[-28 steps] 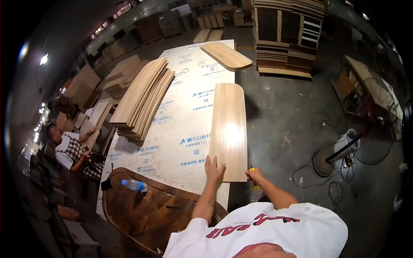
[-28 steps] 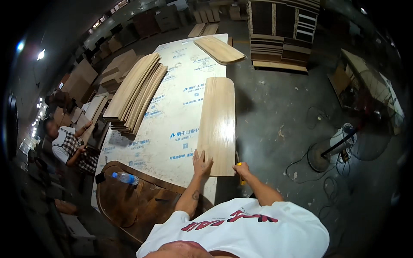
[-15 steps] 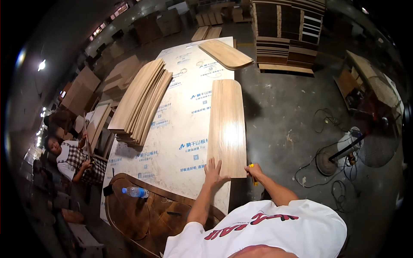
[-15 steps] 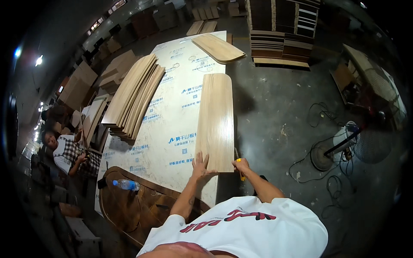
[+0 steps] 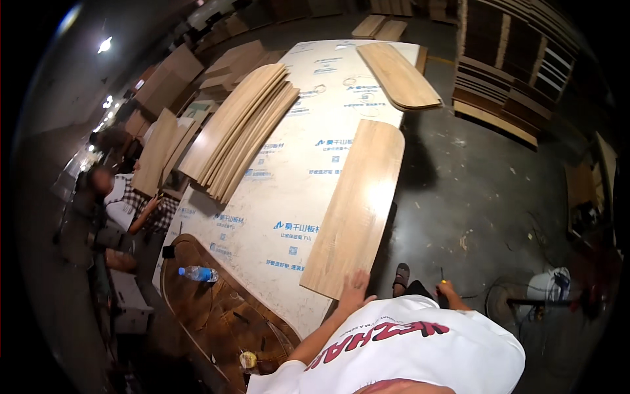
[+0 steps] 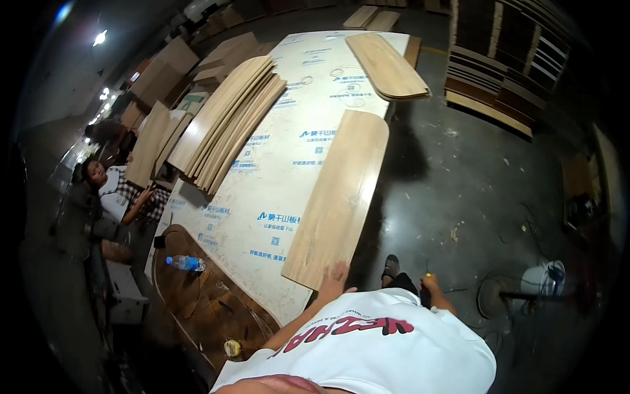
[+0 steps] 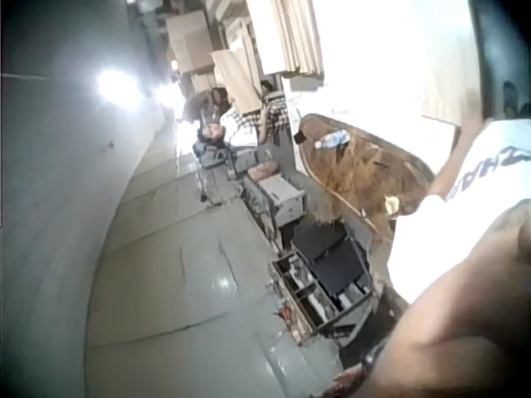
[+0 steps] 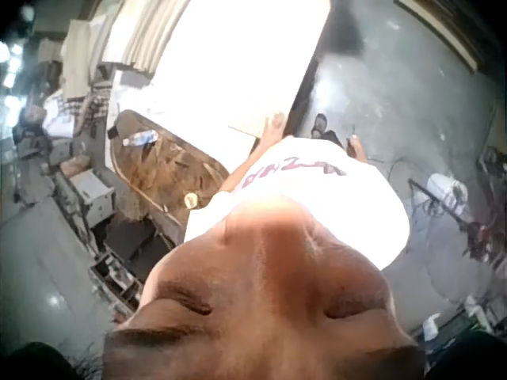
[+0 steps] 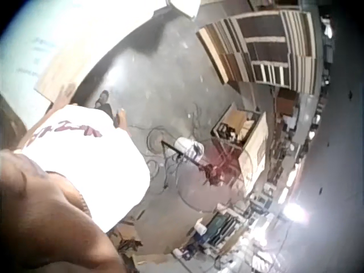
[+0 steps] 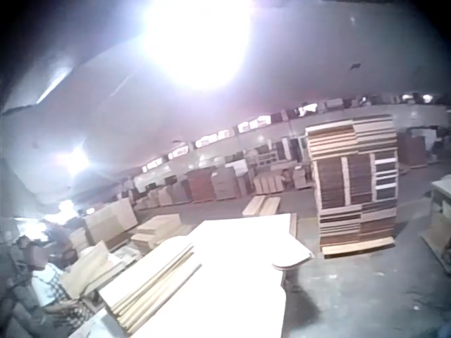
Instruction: The person processes curved wooden panels by trimming the edges with a utility knife, peeling off excess material, and smoothing the surface with a small block.
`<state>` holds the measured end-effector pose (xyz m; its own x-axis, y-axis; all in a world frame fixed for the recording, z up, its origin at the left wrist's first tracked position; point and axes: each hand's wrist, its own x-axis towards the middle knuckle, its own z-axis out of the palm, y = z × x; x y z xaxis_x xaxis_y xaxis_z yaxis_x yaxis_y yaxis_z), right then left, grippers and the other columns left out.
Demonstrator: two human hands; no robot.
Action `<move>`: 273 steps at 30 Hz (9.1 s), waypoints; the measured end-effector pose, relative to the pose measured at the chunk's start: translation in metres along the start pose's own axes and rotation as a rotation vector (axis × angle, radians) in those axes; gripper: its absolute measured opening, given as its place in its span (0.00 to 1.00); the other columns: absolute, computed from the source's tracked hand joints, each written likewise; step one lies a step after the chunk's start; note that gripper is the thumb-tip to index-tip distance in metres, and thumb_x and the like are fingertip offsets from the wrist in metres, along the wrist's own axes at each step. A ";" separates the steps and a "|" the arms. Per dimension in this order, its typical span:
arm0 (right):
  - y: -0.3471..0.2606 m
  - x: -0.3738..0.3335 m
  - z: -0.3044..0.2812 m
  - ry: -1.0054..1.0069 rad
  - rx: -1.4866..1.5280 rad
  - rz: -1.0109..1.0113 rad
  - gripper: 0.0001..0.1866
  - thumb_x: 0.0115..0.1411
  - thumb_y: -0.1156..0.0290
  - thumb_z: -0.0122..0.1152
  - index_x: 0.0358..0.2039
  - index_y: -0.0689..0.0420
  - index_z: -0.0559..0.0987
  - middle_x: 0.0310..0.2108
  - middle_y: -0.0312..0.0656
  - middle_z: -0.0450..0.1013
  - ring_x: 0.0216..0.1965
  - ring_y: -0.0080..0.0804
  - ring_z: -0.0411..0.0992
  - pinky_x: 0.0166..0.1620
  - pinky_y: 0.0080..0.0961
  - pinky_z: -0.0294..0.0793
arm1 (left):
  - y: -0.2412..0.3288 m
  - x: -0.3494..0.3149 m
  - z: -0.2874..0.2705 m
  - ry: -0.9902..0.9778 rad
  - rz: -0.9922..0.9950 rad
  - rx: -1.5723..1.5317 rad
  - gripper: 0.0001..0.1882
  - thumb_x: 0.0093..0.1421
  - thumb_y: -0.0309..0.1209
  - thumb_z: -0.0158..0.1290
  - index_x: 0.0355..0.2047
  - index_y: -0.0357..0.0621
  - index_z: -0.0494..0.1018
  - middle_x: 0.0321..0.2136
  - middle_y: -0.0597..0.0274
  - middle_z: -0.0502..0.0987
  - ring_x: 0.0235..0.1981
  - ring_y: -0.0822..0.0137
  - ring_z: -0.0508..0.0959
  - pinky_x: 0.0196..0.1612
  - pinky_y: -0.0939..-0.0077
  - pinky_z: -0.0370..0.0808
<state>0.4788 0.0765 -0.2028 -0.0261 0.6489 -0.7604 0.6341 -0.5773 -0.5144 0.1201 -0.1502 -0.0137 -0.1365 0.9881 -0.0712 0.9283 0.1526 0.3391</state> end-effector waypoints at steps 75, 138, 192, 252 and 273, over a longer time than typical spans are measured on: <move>-0.306 -0.128 0.184 -0.114 0.421 -0.471 0.36 0.60 0.73 0.63 0.67 0.58 0.61 0.27 0.30 0.67 0.28 0.17 0.62 0.34 0.14 0.65 | -0.127 0.182 -0.054 0.273 -0.543 0.115 0.35 0.65 0.43 0.46 0.67 0.37 0.54 0.67 0.37 0.49 0.67 0.44 0.50 0.64 0.42 0.47; -0.039 -0.258 0.105 0.583 -0.447 -1.077 0.23 0.50 0.69 0.71 0.49 0.48 0.82 0.34 0.41 0.74 0.27 0.32 0.72 0.29 0.27 0.72 | -0.121 0.160 -0.001 0.370 -0.271 0.121 0.34 0.66 0.55 0.34 0.64 0.46 0.62 0.64 0.34 0.58 0.67 0.39 0.53 0.65 0.36 0.42; -0.154 -0.182 0.097 0.413 -0.508 -1.179 0.18 0.56 0.64 0.67 0.48 0.45 0.82 0.32 0.38 0.76 0.25 0.32 0.74 0.29 0.25 0.73 | -0.104 0.162 -0.004 0.382 -0.461 0.275 0.31 0.67 0.50 0.38 0.65 0.45 0.61 0.64 0.36 0.57 0.65 0.39 0.58 0.67 0.45 0.48; -0.613 0.097 0.181 0.277 -0.635 -1.302 0.19 0.61 0.54 0.59 0.52 0.41 0.81 0.30 0.39 0.71 0.28 0.35 0.72 0.35 0.32 0.72 | -0.107 0.169 -0.039 0.079 -0.593 0.089 0.37 0.59 0.50 0.52 0.67 0.60 0.56 0.70 0.46 0.46 0.71 0.49 0.45 0.67 0.36 0.40; -0.723 0.149 0.175 -0.149 -0.613 -1.344 0.20 0.60 0.59 0.62 0.51 0.51 0.80 0.31 0.44 0.74 0.29 0.37 0.73 0.34 0.30 0.72 | -0.103 0.169 -0.037 -0.033 -0.586 0.111 0.35 0.54 0.44 0.59 0.62 0.53 0.65 0.68 0.41 0.50 0.68 0.40 0.50 0.65 0.31 0.43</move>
<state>-0.1186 0.5041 -0.0128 -0.8953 0.4372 0.0856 0.2897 0.7174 -0.6335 -0.0117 0.0022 -0.0259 -0.6280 0.7383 -0.2462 0.7323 0.6676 0.1343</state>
